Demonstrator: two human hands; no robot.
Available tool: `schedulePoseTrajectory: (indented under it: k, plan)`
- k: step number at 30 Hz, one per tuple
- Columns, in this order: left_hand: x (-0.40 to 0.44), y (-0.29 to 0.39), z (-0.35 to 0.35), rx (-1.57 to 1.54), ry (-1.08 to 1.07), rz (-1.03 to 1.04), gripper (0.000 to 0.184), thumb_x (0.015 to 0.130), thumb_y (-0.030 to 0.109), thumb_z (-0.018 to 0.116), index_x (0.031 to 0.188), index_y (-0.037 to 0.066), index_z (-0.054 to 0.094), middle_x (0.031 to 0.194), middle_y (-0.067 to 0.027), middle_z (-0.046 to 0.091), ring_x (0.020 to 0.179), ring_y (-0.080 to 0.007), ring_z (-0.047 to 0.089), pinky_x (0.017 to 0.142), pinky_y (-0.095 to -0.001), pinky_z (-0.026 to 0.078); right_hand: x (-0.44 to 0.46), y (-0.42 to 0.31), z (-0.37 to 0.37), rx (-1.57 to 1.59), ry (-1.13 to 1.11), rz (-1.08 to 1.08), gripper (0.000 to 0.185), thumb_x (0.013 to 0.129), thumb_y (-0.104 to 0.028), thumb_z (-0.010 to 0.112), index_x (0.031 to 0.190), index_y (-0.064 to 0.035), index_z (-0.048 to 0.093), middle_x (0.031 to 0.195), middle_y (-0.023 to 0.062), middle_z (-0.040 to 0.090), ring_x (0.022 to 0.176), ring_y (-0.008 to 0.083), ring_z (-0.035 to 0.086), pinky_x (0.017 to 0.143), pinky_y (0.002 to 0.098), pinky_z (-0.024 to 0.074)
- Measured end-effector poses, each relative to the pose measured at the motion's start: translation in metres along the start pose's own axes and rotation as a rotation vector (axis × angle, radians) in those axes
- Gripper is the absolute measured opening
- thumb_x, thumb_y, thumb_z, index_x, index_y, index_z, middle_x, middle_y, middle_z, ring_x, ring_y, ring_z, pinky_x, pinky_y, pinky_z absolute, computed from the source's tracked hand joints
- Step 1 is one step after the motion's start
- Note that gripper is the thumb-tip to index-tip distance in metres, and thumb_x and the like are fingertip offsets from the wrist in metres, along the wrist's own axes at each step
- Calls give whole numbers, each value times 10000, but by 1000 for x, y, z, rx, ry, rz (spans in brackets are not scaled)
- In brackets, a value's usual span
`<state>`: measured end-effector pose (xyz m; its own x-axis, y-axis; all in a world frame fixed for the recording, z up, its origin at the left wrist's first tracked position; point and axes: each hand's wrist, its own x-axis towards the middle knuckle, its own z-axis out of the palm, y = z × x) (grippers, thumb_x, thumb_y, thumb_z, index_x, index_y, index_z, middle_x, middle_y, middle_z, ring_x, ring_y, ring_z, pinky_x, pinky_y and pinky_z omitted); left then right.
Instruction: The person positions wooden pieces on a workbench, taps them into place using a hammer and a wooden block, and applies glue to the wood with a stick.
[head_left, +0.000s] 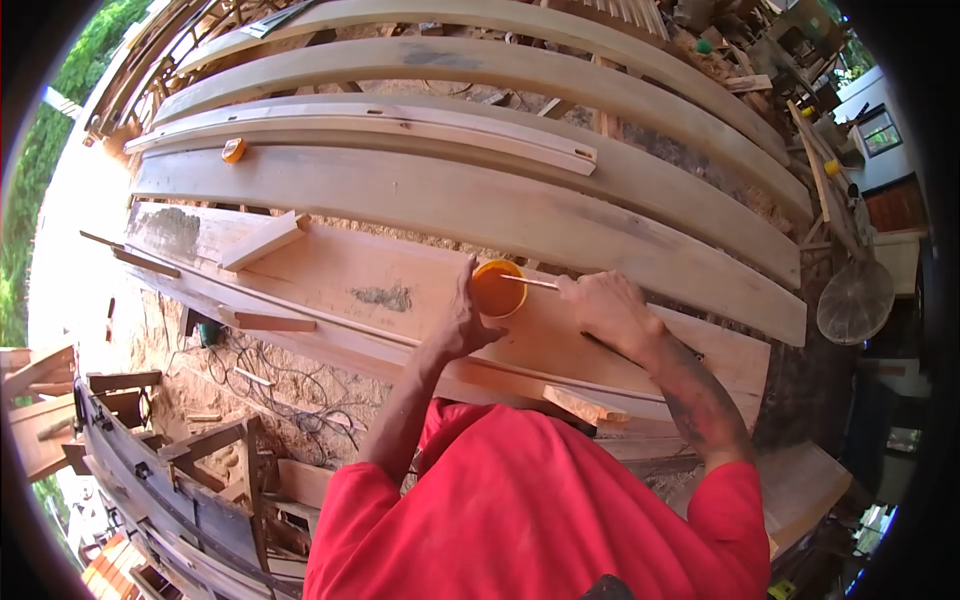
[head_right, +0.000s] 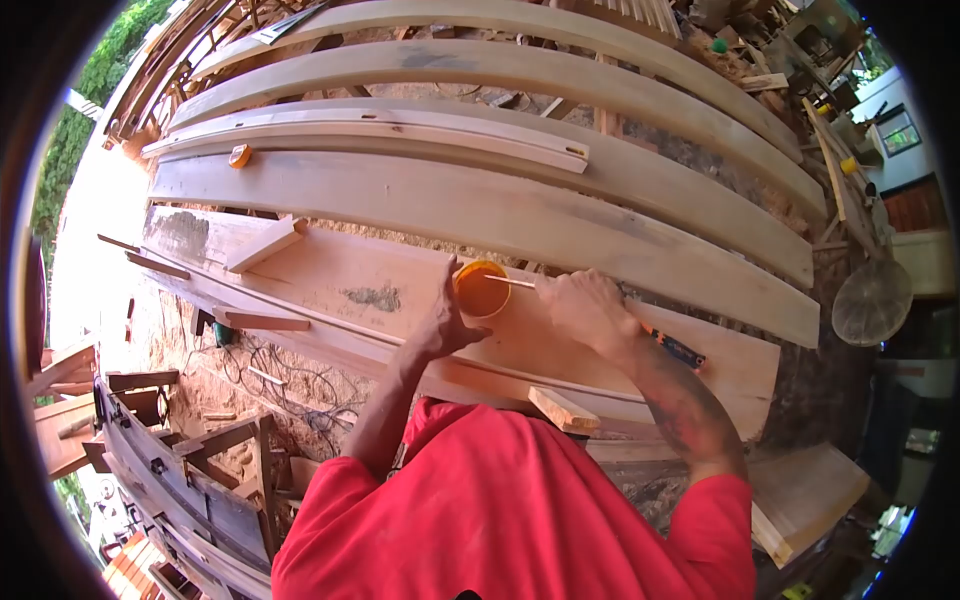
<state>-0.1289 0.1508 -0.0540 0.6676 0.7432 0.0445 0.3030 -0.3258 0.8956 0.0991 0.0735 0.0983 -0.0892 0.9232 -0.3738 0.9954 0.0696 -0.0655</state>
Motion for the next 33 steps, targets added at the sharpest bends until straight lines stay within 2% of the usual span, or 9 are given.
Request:
schedulePoseTrajectory:
  k: [5,9,12,17,21,24,28,31,33]
  plan:
    - [6,-7,-31,116,-238,-45,1304,589,214,908,1523,-29,33,1557,-264,199,1429,-403,266,1181,-422,275,-21,17,15,64,257,-75,174,934,-195,571,938,-29,623,817,200,662,747,377,662,662,490,515]
    - [23,-3,-39,193,-311,-44,1288,571,205,923,1536,41,84,1555,-219,254,1426,-374,286,1170,-431,284,-26,15,15,123,196,10,172,934,-199,584,974,-41,639,868,193,664,785,379,664,691,496,510]
    - [31,-11,-31,235,-299,44,1287,579,241,914,1543,53,82,1520,-160,356,1411,-378,308,1159,-442,290,-26,19,28,285,170,102,246,925,-251,593,1058,-51,646,928,214,674,888,418,662,756,519,520]
    - [28,-6,-15,167,-213,17,1292,590,248,909,1538,43,56,1484,-186,391,1379,-394,358,1137,-458,319,-32,33,60,561,216,122,341,891,-315,640,1104,-49,640,1016,211,680,966,407,650,792,491,518]
    - [22,-13,-1,-41,-184,63,1238,619,231,892,1529,27,79,1451,-230,402,1353,-402,394,1125,-447,351,-43,38,69,540,278,40,316,898,-288,634,1089,-36,654,1002,215,677,973,392,646,799,473,519]
    - [19,-16,8,-43,-182,90,1181,644,210,869,1512,-13,101,1420,-254,424,1328,-396,427,1121,-436,361,-52,40,69,501,320,43,228,921,-185,600,1018,0,689,994,217,676,930,399,644,807,449,522]
    - [19,-21,16,-6,-117,170,1158,659,199,850,1500,-44,92,1387,-258,456,1295,-404,461,1109,-431,372,-55,52,96,558,423,18,236,916,-194,621,1040,-5,691,928,199,666,872,404,629,772,432,508]
    - [20,-8,11,-36,-166,81,1153,658,197,850,1496,-53,98,1384,-259,460,1293,-404,463,1102,-431,376,-57,46,93,654,452,-9,230,942,-174,599,1067,1,678,896,183,682,852,331,667,763,408,518]
    - [20,-6,9,69,-130,183,1145,665,201,845,1497,-51,100,1392,-262,454,1295,-397,465,1092,-435,384,-61,33,84,968,164,280,244,963,-172,581,1108,10,656,865,158,695,842,240,683,765,386,525]
